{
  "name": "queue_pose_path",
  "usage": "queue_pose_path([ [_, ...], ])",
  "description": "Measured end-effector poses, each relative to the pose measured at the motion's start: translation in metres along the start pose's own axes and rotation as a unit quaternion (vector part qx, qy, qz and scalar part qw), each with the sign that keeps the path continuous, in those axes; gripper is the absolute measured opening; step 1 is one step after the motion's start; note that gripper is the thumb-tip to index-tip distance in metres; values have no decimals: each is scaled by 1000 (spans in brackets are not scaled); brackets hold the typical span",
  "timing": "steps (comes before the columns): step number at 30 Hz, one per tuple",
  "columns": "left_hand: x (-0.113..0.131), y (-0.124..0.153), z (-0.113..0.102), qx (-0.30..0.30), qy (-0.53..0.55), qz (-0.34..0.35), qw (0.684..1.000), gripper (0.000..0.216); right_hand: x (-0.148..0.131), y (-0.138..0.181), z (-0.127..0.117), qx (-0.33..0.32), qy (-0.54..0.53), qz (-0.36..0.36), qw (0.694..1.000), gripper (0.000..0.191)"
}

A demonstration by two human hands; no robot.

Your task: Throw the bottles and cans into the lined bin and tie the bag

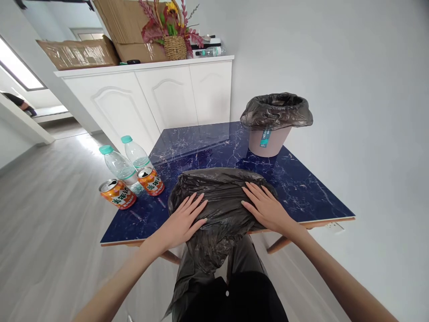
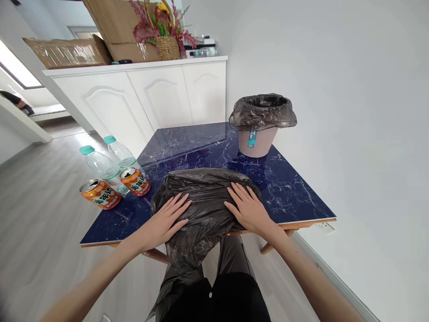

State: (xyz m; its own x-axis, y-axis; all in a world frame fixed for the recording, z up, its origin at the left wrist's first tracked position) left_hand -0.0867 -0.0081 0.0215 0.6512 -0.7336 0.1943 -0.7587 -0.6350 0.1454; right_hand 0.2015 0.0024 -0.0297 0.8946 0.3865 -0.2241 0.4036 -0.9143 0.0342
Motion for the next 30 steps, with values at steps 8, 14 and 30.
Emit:
queue_pose_path([
  [8, 23, 59, 14, -18, -13, 78, 997, 111, 0, 1, 5, 33, 5, -1, 999, 68],
  [14, 18, 51, 6, 78, 107, 19, 991, 42, -5, 17, -3, -26, -51, -13, 998, 69],
  [30, -59, 9, -40, 232, 486, -175, 824, 47, 6, 54, -38, -84, -181, -53, 978, 60],
])
Point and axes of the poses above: each hand's wrist, its own y-axis away from the middle knuckle, its own z-axis out of the palm, x = y × z, the point moved 7 cm from there along -y, towards the middle knuckle, and after that the axes turned 15 degrees about -x, right-handed, at the moved point
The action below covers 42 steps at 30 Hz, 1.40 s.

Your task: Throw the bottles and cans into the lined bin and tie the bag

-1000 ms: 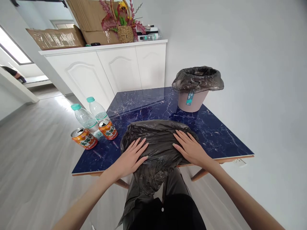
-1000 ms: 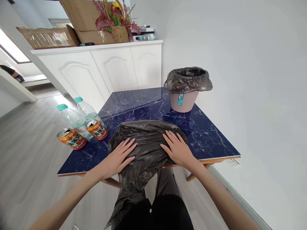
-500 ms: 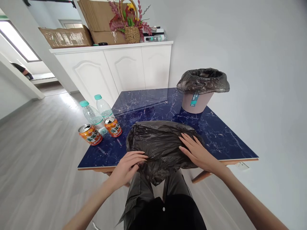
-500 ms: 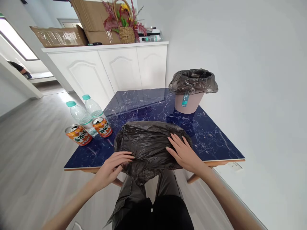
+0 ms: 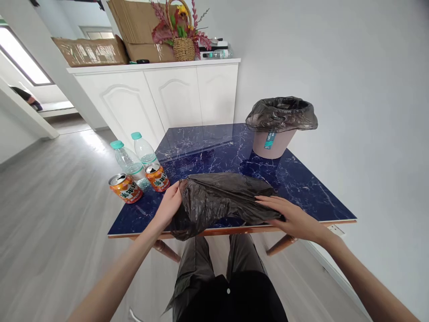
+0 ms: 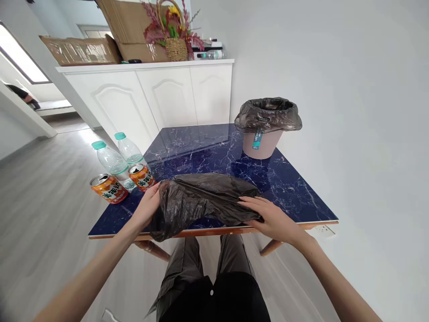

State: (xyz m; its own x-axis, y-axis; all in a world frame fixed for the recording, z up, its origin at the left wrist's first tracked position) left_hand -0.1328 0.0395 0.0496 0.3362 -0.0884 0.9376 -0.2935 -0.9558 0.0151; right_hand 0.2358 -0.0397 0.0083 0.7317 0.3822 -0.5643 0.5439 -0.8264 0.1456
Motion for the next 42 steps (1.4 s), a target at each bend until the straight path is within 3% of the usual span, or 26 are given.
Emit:
queue_pose_path([
  [2, 7, -9, -9, -2, -23, -6, 1000, 39, 9, -4, -7, 35, -36, 38, 998, 54],
  [4, 31, -5, -16, 47, -68, 52, 995, 32, 21, -10, -13, 72, -61, 99, 991, 62],
  [6, 69, 22, -11, 146, -146, 179, 962, 28, 32, -17, -17, 106, -64, 145, 982, 61],
  [7, 88, 44, -1, 197, -198, 252, 927, 27, 35, -21, -19, 123, -62, 154, 978, 57],
  [8, 105, 65, 21, 190, -238, 331, 893, 24, 37, -27, -21, 139, -60, 151, 977, 52],
  [9, 116, 81, 55, 87, -290, 403, 863, 24, 39, -32, -23, 154, -61, 142, 976, 46],
  [10, 118, 98, 98, -65, -357, 459, 811, 25, 40, -38, -25, 167, -65, 133, 975, 40],
  [11, 112, 115, 136, -188, -414, 490, 744, 29, 40, -42, -26, 176, -68, 126, 974, 35],
  [12, 100, 126, 165, -275, -465, 482, 689, 38, 41, -46, -27, 182, -68, 127, 973, 33],
  [14, 81, 121, 194, -297, -509, 434, 682, 51, 41, -51, -28, 183, -56, 146, 971, 32],
  [16, 67, 95, 203, -247, -536, 374, 715, 72, 36, -49, -28, 185, -30, 179, 966, 33],
  [19, 54, 47, 196, -173, -551, 318, 752, 84, 13, -38, -34, 236, 13, 193, 952, 38],
  [23, 43, -6, 173, -129, -571, 278, 762, 73, -36, -37, -32, 302, 101, 72, 945, 42],
  [26, 33, -32, 160, -136, -583, 263, 756, 69, -50, -58, -13, 250, 166, 14, 954, 51],
  [29, 16, -53, 148, -153, -572, 200, 781, 64, -32, -81, 5, 194, 190, 56, 961, 64],
  [34, -18, -61, 115, -122, -549, 100, 821, 63, 5, -93, 23, 142, 195, 118, 963, 76],
  [39, -36, -47, 72, -132, -535, 115, 826, 64, 19, -90, 29, 123, 202, 112, 965, 74],
  [42, -27, -40, 55, -135, -548, 124, 816, 58, 19, -91, 30, 117, 198, 106, 967, 76],
])
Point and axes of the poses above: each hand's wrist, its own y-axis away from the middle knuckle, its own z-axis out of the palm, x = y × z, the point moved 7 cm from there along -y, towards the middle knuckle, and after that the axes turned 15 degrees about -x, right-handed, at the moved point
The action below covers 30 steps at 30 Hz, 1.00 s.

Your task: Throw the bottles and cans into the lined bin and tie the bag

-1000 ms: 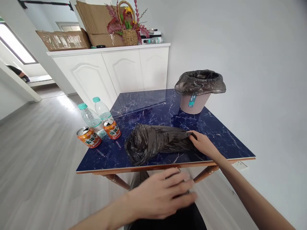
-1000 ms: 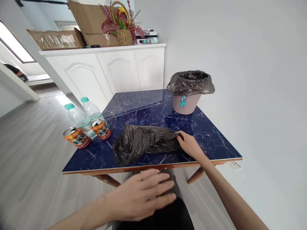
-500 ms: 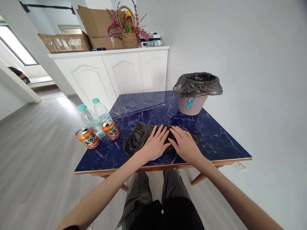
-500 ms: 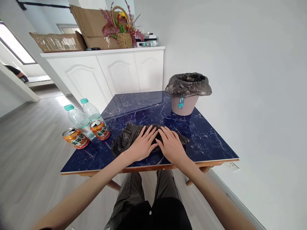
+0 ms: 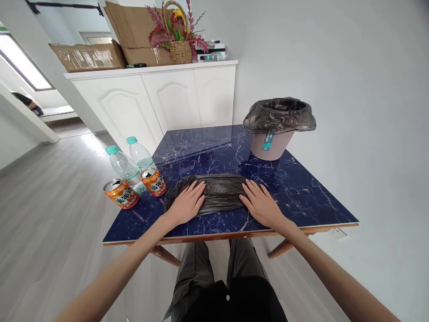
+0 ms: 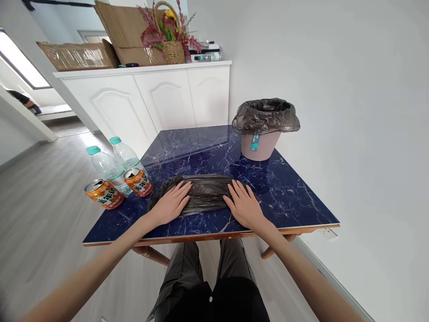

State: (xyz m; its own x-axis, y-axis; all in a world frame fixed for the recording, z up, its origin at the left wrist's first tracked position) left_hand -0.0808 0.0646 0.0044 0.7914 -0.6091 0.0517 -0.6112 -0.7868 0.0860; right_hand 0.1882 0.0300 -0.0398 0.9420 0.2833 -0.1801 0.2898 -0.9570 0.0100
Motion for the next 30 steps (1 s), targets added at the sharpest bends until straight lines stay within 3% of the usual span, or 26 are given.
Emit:
queue_pose_path([
  [3, 23, 0, -29, 70, -2, -9, 997, 45, -1, 1, -1, 16, -6, -8, 1000, 77],
  [6, 79, -16, -49, 161, 27, 53, 985, 40, 0, 3, -1, 36, -6, -19, 999, 71],
  [9, 124, -47, -39, 157, 29, 102, 982, 50, 0, 5, 0, 51, 8, -41, 998, 63],
  [11, 133, -70, -19, 112, 13, 99, 989, 58, -1, 6, -1, 61, 18, -48, 997, 60],
  [14, 114, -89, 9, 31, 1, 67, 997, 67, -1, 5, -2, 68, 22, -32, 997, 60],
  [16, 91, -85, 18, 9, 7, 57, 998, 69, -2, 4, -3, 70, 19, -20, 997, 61],
  [24, -11, -16, 12, 19, 1, -6, 1000, 64, -2, 4, -2, 67, 9, -9, 998, 63],
  [30, -37, 10, 13, 29, -1, -29, 999, 63, 0, 5, -1, 64, 6, -15, 998, 63],
])
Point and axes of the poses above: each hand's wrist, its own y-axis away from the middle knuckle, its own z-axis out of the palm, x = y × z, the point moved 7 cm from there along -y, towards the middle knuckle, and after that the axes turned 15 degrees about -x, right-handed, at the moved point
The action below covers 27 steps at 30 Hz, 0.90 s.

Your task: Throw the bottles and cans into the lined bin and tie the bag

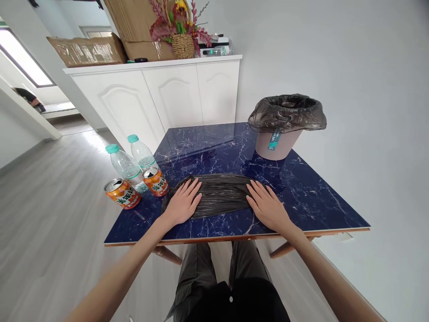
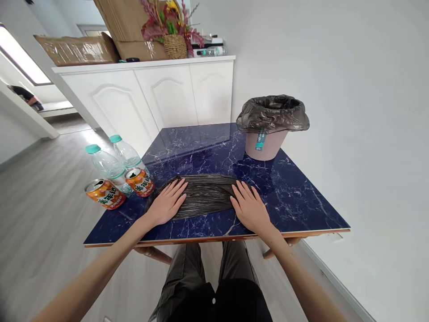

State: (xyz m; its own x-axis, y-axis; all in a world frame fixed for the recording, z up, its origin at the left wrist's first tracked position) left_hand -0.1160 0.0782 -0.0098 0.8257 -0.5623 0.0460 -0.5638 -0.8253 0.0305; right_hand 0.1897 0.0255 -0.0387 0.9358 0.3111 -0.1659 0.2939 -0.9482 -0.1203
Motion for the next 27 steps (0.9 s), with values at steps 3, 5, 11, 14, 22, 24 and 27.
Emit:
queue_pose_path([
  [3, 0, 3, 0, 14, 0, 3, 1000, 62, 0, 0, 1, -3, -2, 0, 1000, 63],
  [5, 1, 3, 0, 19, -1, 5, 1000, 61, -1, -1, 1, -4, -6, -1, 1000, 63],
  [11, 11, 12, -12, 5, 19, -20, 1000, 59, 16, -3, 1, -35, -44, -42, 998, 59],
  [14, 22, 27, -33, 29, 33, -20, 999, 55, 37, -5, -8, -45, -68, -71, 994, 57],
  [22, 16, 87, -85, 201, 96, -28, 975, 32, -59, 8, -61, 70, -136, -124, 980, 48],
  [24, 14, 97, -87, 204, 110, -29, 972, 29, -121, 7, -50, 9, -140, -196, 971, 52],
  [27, 16, 109, -86, 187, 115, -21, 975, 27, -192, 1, -26, -67, -144, -260, 952, 85],
])
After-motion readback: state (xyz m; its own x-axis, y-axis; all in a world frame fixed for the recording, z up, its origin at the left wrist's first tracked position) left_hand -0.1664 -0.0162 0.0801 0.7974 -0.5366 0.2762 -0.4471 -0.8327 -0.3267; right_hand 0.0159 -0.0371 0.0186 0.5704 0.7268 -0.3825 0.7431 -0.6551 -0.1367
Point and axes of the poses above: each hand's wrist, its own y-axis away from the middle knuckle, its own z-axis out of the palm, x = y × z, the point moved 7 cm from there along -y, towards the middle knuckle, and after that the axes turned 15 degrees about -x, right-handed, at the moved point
